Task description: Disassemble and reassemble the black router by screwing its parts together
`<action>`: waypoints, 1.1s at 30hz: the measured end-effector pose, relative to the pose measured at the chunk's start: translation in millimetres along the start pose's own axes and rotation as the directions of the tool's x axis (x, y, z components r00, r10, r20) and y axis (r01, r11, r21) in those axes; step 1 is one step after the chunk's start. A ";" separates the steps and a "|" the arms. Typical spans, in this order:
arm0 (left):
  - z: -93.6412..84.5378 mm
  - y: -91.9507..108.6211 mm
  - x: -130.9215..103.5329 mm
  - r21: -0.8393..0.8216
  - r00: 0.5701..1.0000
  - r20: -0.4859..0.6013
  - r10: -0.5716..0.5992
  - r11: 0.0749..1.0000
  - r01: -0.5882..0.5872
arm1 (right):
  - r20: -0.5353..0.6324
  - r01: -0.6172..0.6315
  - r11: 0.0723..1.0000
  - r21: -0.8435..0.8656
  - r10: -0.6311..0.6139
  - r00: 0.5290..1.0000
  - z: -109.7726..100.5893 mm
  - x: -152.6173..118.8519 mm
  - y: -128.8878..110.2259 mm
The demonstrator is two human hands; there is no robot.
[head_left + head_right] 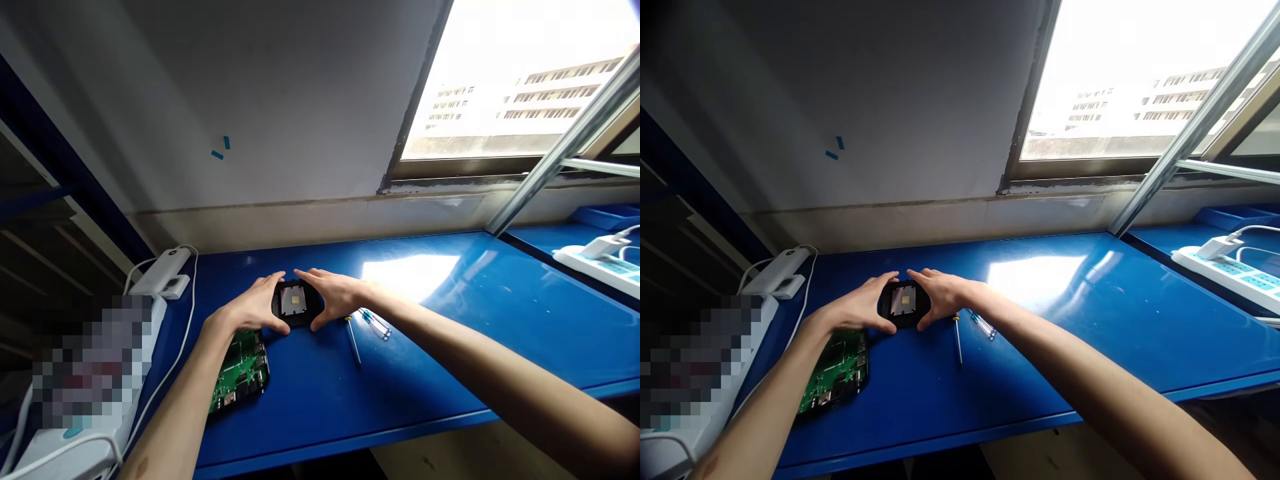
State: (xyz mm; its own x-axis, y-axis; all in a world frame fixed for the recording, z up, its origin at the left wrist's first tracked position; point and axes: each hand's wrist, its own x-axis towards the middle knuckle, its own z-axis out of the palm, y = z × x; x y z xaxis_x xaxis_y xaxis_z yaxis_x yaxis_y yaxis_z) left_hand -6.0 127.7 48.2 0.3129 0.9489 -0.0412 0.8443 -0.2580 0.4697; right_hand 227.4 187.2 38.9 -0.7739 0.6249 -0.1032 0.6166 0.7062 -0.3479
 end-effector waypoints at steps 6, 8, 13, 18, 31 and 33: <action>-18.1 5.1 -3.1 0.002 0.995 -0.077 0.058 0.998 -0.058 | -0.149 0.040 0.999 0.023 -0.036 0.988 -16.0 -1.3 -8.5; -34.2 11.7 -9.8 0.004 0.995 -0.086 0.056 0.998 -0.056 | -0.207 0.063 0.997 0.037 -0.054 0.977 -28.9 -8.7 -13.6; -46.5 31.9 -46.0 0.049 0.998 -0.065 0.023 0.999 -0.020 | -0.241 0.139 0.990 0.020 -0.130 0.962 -43.8 -43.8 -38.3; 10.2 44.5 -85.0 0.089 0.998 0.039 -0.040 0.995 0.036 | -0.074 0.154 0.986 -0.063 -0.158 0.985 -6.8 -77.4 -57.1; 43.1 58.4 -99.5 0.066 0.948 0.230 -0.221 0.975 0.212 | -0.335 -0.347 0.938 -0.002 0.326 0.884 9.1 -82.3 -34.1; 45.1 54.4 -99.3 0.058 0.955 0.206 -0.214 0.977 0.207 | -0.329 -0.467 0.884 -0.009 0.438 0.836 6.6 -71.6 -32.0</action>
State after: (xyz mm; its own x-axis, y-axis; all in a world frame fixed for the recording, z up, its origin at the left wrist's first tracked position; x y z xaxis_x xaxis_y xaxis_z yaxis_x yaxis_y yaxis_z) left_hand 28.4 11.2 38.1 0.2078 0.9236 -0.3220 0.9143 -0.0664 0.3996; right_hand 262.2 117.6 51.3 -0.3294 0.9417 0.0681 0.9080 0.3357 -0.2506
